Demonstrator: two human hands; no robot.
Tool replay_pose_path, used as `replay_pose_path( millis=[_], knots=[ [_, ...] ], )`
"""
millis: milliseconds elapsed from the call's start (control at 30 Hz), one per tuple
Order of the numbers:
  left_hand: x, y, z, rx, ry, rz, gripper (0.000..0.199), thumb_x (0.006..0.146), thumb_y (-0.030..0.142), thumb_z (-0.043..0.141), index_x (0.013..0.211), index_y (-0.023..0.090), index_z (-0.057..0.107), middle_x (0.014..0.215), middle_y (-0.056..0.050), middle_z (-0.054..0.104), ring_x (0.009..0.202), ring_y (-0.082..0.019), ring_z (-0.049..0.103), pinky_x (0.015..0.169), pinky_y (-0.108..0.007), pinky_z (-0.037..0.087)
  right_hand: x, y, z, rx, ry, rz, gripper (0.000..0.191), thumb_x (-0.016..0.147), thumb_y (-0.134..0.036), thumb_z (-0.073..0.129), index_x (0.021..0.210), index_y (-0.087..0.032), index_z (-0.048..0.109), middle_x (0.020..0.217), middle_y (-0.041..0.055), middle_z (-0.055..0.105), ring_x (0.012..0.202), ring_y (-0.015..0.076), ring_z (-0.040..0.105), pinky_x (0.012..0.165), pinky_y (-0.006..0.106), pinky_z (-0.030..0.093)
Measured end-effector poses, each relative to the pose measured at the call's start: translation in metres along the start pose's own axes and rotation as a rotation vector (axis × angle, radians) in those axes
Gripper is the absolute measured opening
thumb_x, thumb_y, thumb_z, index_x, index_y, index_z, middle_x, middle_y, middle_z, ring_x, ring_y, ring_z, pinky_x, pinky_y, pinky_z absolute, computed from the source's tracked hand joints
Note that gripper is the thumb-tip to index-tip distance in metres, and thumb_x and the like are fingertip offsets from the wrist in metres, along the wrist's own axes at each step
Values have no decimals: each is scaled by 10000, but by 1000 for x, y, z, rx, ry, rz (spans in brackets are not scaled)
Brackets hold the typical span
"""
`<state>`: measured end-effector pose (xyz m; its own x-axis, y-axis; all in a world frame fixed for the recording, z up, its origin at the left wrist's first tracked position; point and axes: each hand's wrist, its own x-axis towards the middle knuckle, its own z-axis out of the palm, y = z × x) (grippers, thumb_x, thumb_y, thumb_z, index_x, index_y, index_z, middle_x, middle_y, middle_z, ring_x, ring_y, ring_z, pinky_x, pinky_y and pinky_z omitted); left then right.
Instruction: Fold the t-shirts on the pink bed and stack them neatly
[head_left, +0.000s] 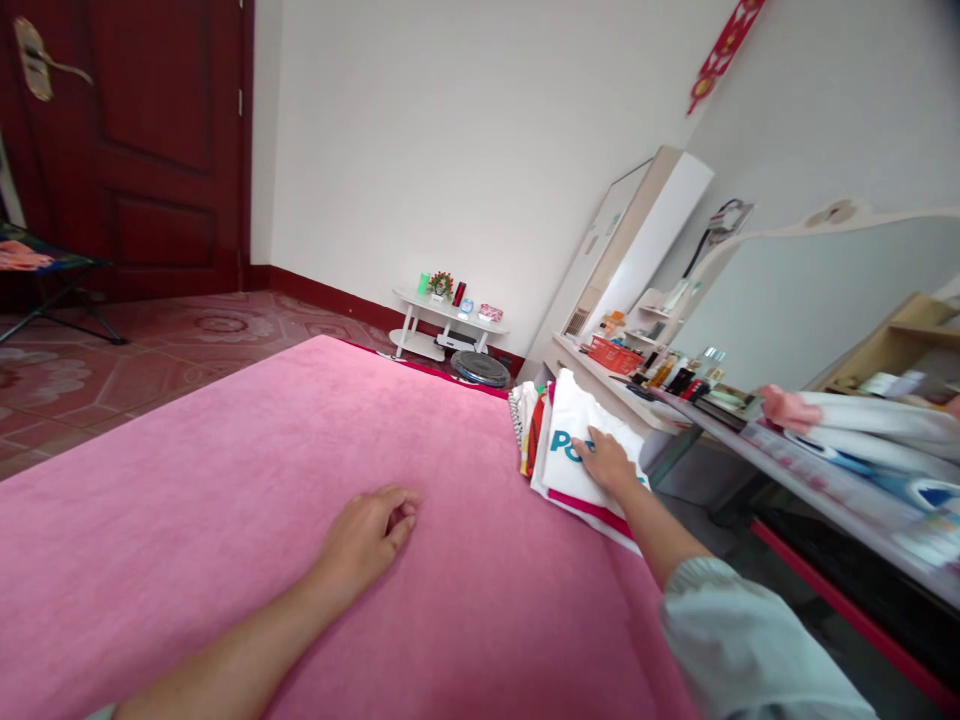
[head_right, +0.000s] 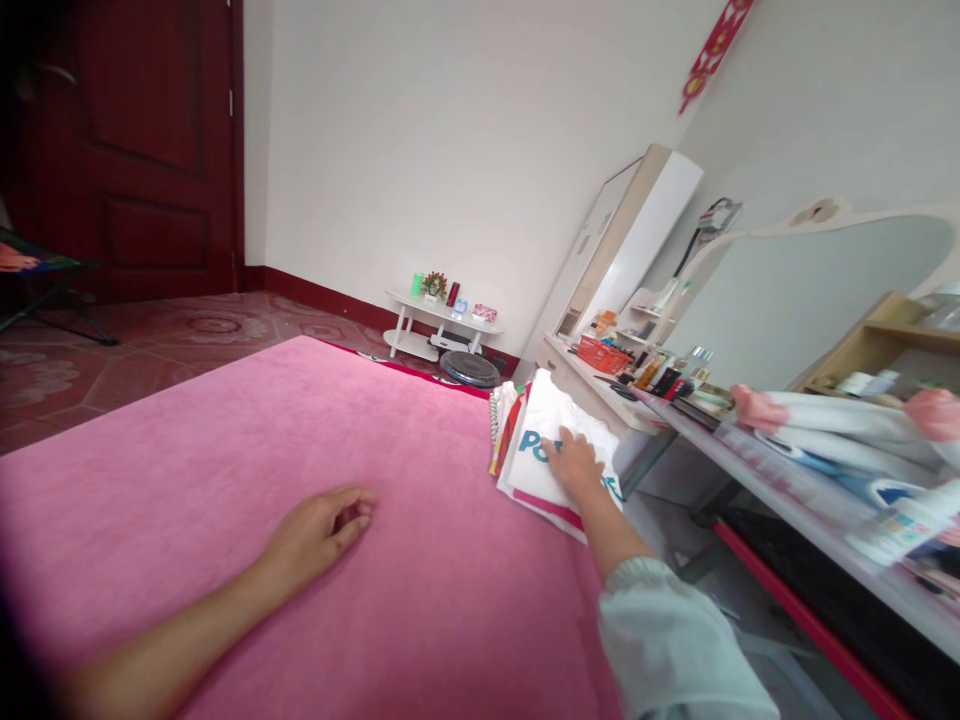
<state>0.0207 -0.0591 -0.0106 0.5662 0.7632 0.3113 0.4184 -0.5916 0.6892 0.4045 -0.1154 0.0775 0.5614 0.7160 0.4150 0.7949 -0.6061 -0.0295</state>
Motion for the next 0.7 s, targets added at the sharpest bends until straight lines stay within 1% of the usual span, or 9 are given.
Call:
replay_pose_path(
  millis=[67, 100, 133, 167, 233, 267, 333, 433, 700],
  knots=[
    [0, 1, 0, 5, 0, 16, 214, 805, 172, 488, 937, 214, 652, 856, 2, 669, 751, -141, 595, 686, -235, 389, -26, -23, -8, 36, 109, -104, 450, 876, -377, 444, 1264, -164, 525, 1376, 164, 437, 1291, 317, 358, 1028, 535, 270],
    [0, 1, 0, 8, 0, 25, 207, 806, 173, 487, 919, 211, 656, 853, 0, 669, 748, -141, 593, 680, -236, 387, -45, -37, -10, 79, 154, -205, 414, 876, -329, 445, 1251, -177, 536, 1409, 141, 405, 1317, 292, 323, 1058, 515, 240],
    [0, 1, 0, 10, 2, 31, 204, 807, 174, 486, 910, 209, 659, 853, -3, 669, 747, -143, 592, 678, -236, 387, -66, -52, -11, 135, 147, -329, 394, 876, -297, 441, 1239, -186, 546, 1425, 120, 393, 1324, 265, 318, 1077, 486, 229],
    [-1, 2, 0, 11, 4, 36, 204, 809, 176, 486, 907, 208, 662, 853, -6, 669, 747, -144, 591, 676, -237, 387, -89, -68, -9, 198, 108, -427, 379, 877, -288, 441, 1223, -193, 561, 1424, 109, 400, 1313, 249, 340, 1084, 461, 234],
    [-1, 3, -1, 8, 5, 43, 209, 810, 179, 487, 915, 205, 667, 856, -11, 668, 752, -147, 588, 678, -238, 392, -134, -95, -3, 311, -27, -563, 415, 864, -322, 481, 1256, -201, 543, 1426, 103, 405, 1306, 247, 359, 1085, 443, 257],
    [-2, 3, -2, 5, 5, 48, 211, 810, 180, 488, 915, 204, 669, 858, -13, 667, 755, -148, 587, 681, -239, 395, -153, -106, 1, 355, -102, -593, 445, 859, -344, 498, 1280, -203, 524, 1431, 105, 399, 1311, 253, 357, 1087, 450, 260],
    [-3, 3, -3, -3, 1, 64, 211, 811, 180, 488, 907, 200, 675, 863, -17, 663, 764, -149, 584, 693, -241, 401, -179, -120, 5, 425, -188, -569, 469, 881, -355, 469, 1323, -198, 483, 1426, 110, 409, 1316, 253, 357, 1094, 463, 252],
    [-4, 4, -5, -16, -12, 84, 215, 811, 179, 488, 893, 199, 685, 856, -19, 656, 769, -151, 583, 714, -246, 411, -192, -126, 3, 476, -215, -505, 458, 900, -356, 441, 1326, -194, 482, 1402, 106, 444, 1304, 250, 378, 1101, 471, 248],
    [-5, 3, -5, -47, -24, 113, 219, 803, 161, 491, 882, 199, 692, 869, -25, 654, 774, -150, 589, 733, -251, 428, -191, -127, -7, 468, -165, -498, 418, 897, -311, 441, 1284, -181, 527, 1366, 110, 483, 1273, 252, 416, 1094, 456, 276]
  ],
)
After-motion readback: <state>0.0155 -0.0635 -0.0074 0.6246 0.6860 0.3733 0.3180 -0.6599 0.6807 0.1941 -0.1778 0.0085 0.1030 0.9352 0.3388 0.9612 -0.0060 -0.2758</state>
